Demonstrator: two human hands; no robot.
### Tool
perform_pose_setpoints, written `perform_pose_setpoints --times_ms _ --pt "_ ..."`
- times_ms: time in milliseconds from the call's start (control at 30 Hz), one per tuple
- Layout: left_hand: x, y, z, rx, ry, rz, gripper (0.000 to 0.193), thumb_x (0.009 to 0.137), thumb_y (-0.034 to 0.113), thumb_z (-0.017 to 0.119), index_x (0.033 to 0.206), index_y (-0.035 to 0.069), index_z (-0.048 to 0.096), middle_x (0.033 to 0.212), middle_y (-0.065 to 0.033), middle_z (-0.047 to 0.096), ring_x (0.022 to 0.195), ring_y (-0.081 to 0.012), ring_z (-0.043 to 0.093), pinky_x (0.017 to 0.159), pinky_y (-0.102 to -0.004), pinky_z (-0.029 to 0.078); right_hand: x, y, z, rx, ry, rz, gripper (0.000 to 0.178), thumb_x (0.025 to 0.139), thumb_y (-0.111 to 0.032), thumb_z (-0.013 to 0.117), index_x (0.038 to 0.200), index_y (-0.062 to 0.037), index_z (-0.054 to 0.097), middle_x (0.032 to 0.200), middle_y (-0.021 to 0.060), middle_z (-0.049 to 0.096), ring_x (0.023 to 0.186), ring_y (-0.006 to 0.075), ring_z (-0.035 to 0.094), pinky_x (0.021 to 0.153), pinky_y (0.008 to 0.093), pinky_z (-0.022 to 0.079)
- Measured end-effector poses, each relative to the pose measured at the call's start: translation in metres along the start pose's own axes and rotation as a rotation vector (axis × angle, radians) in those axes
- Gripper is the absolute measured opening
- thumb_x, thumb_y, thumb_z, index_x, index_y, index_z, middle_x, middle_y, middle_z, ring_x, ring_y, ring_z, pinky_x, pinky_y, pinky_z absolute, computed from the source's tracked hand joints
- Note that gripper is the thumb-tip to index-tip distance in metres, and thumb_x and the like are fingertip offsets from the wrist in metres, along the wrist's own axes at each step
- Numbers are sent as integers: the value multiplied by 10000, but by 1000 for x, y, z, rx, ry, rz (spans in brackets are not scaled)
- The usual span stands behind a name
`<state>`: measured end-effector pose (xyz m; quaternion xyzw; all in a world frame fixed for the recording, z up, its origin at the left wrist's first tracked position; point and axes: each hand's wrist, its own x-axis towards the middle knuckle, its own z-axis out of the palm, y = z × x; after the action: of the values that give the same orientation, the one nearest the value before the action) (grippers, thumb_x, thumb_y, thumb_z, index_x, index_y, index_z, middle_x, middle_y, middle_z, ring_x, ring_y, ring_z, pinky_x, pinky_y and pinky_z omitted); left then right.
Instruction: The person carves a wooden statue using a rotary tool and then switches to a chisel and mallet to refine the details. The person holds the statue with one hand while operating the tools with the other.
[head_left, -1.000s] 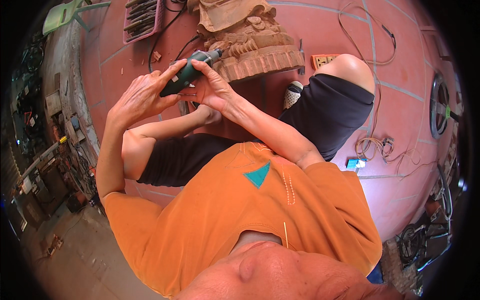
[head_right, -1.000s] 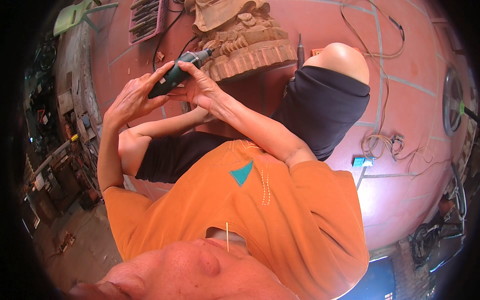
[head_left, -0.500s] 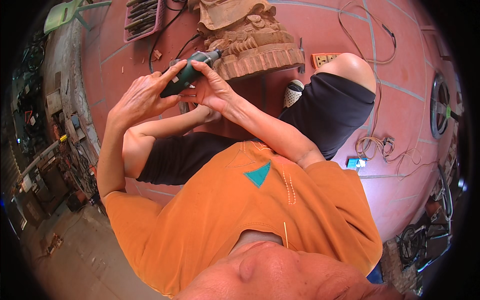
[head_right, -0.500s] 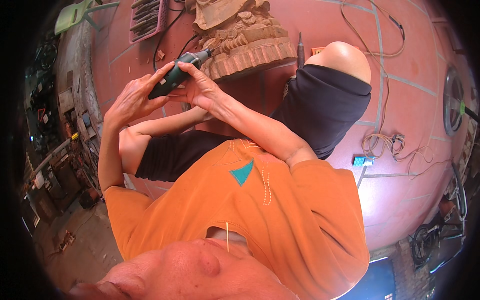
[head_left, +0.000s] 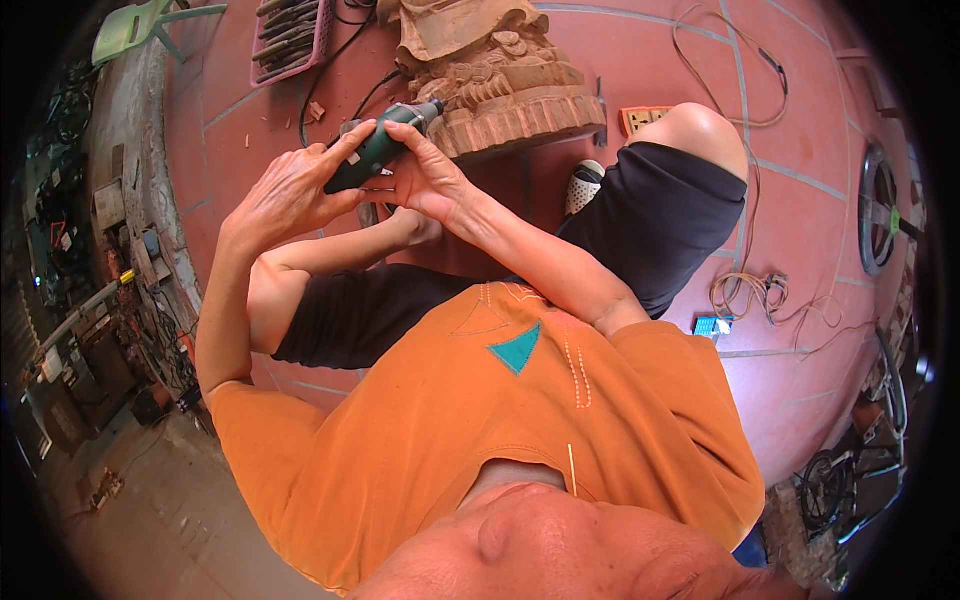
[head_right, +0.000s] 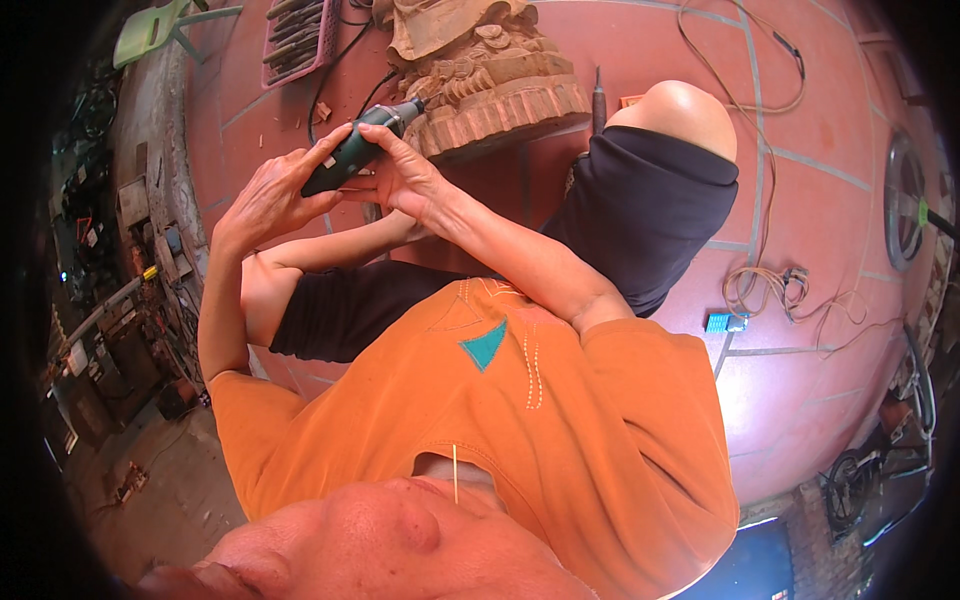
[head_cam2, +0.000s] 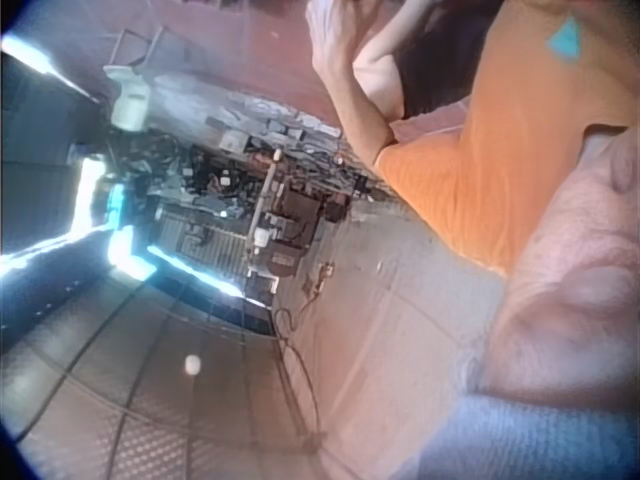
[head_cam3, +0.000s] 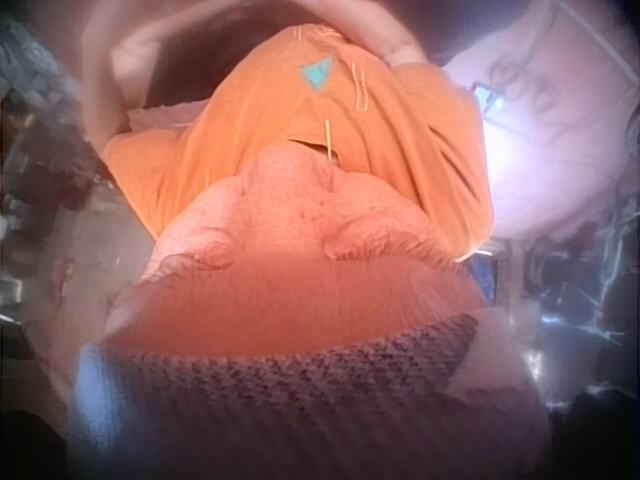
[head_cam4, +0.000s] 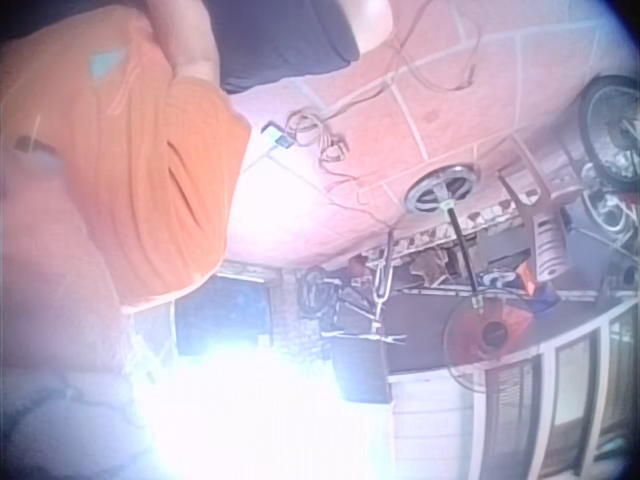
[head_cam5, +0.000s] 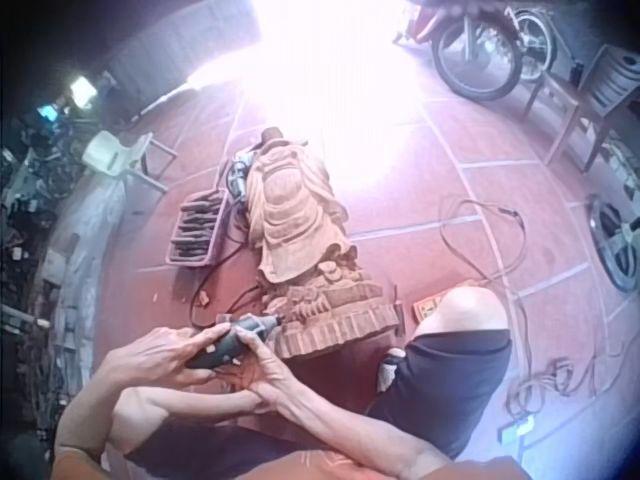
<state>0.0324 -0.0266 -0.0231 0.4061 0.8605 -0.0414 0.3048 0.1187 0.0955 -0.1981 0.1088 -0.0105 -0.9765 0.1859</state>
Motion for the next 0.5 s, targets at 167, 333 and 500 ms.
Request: perform_pose_setpoints --times_ms 167,333,500 --pt "-1 4 -1 -16 -11 -10 860 846 215 728 1610 256 336 911 -239 660 839 -431 670 772 -507 509 -2 2 -1 2 -1 5 485 886 -409 771 1273 -175 596 1197 54 671 1076 355 697 971 543 562" --pt "-2 3 1 -10 9 12 841 844 206 729 1599 238 362 908 -246 665 835 -431 676 765 -505 513 -5 3 0 -2 -12 9 489 892 -415 758 1290 -188 589 1207 48 667 1072 348 699 964 536 565" --pt "-2 4 0 -30 30 51 829 837 192 733 1589 226 387 887 -240 667 811 -425 677 743 -491 518 -5 5 -4 3 -17 19 493 897 -408 756 1304 -192 580 1218 50 661 1067 349 698 963 542 567"
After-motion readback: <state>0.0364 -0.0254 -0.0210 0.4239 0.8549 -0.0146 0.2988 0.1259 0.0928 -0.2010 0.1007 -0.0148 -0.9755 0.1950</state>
